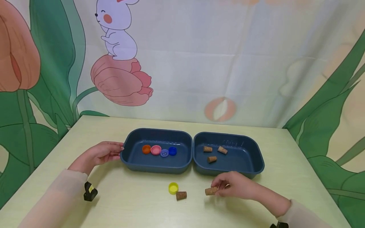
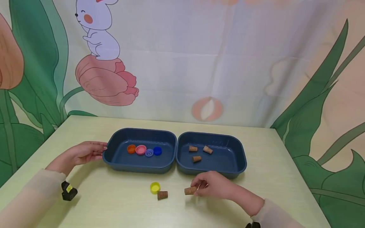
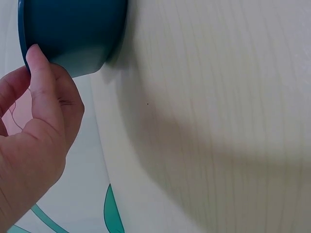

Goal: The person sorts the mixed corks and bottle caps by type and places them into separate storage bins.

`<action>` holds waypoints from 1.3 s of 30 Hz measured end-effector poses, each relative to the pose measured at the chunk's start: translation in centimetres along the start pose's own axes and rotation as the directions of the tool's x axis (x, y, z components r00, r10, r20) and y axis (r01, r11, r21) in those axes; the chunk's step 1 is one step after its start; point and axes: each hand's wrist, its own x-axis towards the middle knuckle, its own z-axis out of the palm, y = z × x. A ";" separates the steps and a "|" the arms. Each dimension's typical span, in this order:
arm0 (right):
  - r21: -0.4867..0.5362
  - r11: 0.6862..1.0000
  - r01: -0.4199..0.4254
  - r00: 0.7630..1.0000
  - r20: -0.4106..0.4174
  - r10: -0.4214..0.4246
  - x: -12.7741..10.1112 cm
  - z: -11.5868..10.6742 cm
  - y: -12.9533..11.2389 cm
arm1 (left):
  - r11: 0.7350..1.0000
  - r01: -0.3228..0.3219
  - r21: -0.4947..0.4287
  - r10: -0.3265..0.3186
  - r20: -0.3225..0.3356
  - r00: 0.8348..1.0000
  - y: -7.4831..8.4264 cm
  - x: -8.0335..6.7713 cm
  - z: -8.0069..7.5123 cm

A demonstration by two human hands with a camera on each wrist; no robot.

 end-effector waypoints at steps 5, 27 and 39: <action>0.041 0.997 -0.061 0.994 0.091 0.057 -0.4 -2.1 0.1 | 1.000 0.004 -0.007 -0.004 0.001 1.000 -0.1 0.0 0.0; -0.027 0.980 -0.199 0.958 0.206 0.200 -0.6 -10.9 -0.7 | 0.998 -0.015 -0.053 0.016 0.025 1.000 -0.3 -0.1 -0.1; -0.126 0.944 -0.304 0.890 0.316 0.329 1.1 -14.9 -1.8 | 0.999 -0.004 -0.033 0.004 0.010 1.000 -0.2 0.1 0.0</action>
